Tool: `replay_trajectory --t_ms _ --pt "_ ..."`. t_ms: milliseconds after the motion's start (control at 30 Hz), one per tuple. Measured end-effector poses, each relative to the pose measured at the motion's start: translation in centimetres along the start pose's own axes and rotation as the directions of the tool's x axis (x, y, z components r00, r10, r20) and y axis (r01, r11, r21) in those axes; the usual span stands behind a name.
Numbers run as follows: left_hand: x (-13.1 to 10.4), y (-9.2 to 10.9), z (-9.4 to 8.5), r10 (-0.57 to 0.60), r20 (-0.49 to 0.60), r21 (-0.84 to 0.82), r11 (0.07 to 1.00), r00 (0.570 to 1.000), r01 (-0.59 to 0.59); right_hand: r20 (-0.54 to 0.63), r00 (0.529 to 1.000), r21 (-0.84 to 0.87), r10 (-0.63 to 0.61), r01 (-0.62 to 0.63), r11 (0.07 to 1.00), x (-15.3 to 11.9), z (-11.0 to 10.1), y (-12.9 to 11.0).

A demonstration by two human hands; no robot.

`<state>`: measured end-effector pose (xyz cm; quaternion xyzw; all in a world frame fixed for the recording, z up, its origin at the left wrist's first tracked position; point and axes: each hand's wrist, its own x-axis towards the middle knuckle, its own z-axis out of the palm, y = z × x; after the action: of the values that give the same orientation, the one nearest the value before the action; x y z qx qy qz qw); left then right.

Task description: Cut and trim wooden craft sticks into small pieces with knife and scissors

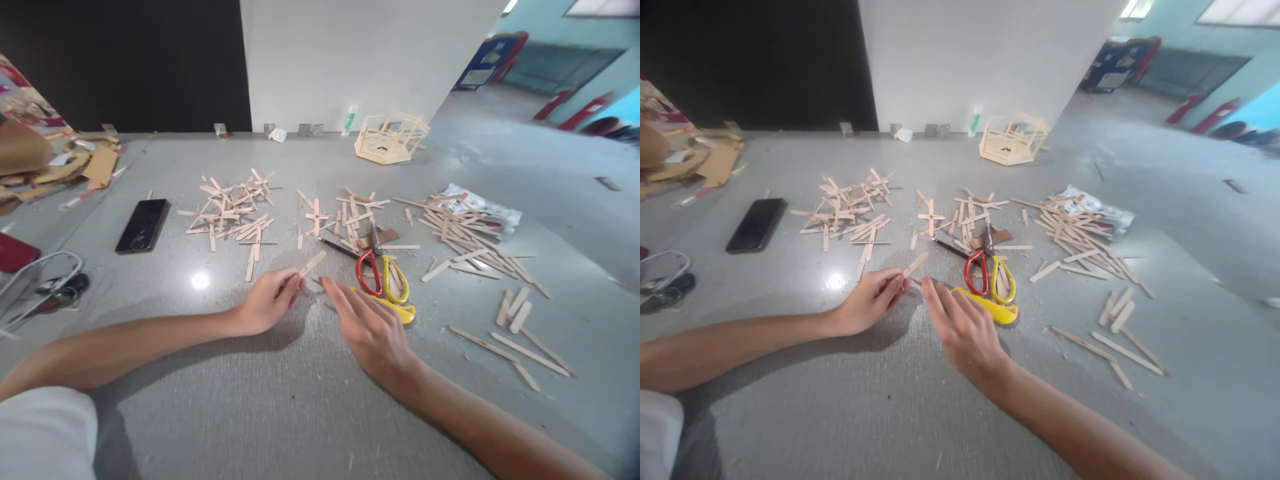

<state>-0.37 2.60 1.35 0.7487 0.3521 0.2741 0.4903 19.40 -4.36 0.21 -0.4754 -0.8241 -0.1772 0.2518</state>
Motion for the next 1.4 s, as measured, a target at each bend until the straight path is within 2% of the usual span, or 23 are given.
replay_trajectory --t_ms 133,267,367,433,500,600,700,767,900,1100,1167,1300,1400 --pt "-0.1 0.1 0.0 -0.006 0.02 0.05 0.999 1.0 0.005 0.015 1.0 -0.068 0.008 -0.007 0.998 -0.9 0.3 0.4" --pt "-0.2 -0.1 0.2 0.002 0.017 0.102 0.995 1.0 -0.004 0.03 0.999 0.008 0.024 -0.024 1.0 -1.1 0.6 0.1" --pt "-0.3 -0.2 0.4 0.024 0.014 0.126 0.992 1.0 -0.026 0.041 0.988 0.133 0.15 -0.154 0.979 -0.7 0.3 -0.5" --pt "-0.4 -0.2 0.5 0.034 0.015 0.134 0.99 0.999 -0.036 0.115 0.95 0.278 0.291 -0.312 0.908 -0.3 -0.2 -0.9" --pt "-0.4 -0.2 0.5 0.039 0.025 0.137 0.99 0.999 -0.042 0.248 0.891 0.424 0.381 -0.453 0.784 0.1 -0.7 -1.2" --pt "-0.4 -0.2 0.5 0.062 0.031 0.145 0.987 0.998 -0.066 0.407 0.808 0.545 0.426 -0.589 0.597 0.7 -1.4 -1.4" --pt "-0.5 -0.5 0.5 0.112 0.019 0.178 0.977 0.993 -0.114 0.512 0.733 0.583 0.448 -0.68 0.445 1.1 -1.8 -1.5" --pt "-0.6 -0.7 0.6 0.155 0.012 0.209 0.966 0.988 -0.154 0.538 0.708 0.588 0.457 -0.704 0.398 1.3 -1.8 -1.7" --pt "-0.8 -1.0 0.7 0.195 0.003 0.263 0.946 0.981 -0.189 0.532 0.705 0.592 0.469 -0.706 0.389 1.5 -1.8 -2.1" --pt "-1.0 -0.9 0.8 0.183 0.011 0.337 0.925 0.983 -0.176 0.546 0.735 0.595 0.401 -0.678 0.433 1.6 -2.1 -2.1" --pt "-1.0 -1.0 0.8 0.183 0.023 0.352 0.919 0.983 -0.179 0.594 0.703 0.609 0.39 -0.71 0.353 1.6 -2.2 -2.0" --pt "-1.0 -1.3 0.9 0.175 0.024 0.342 0.924 0.984 -0.173 0.741 0.573 0.587 0.35 -0.806 0.076 1.6 -2.2 -1.9" --pt "-1.1 -1.4 0.9 0.161 0.024 0.317 0.935 0.987 -0.16 0.785 0.53 0.569 0.322 -0.821 -0.038 1.8 -2.2 -1.8"
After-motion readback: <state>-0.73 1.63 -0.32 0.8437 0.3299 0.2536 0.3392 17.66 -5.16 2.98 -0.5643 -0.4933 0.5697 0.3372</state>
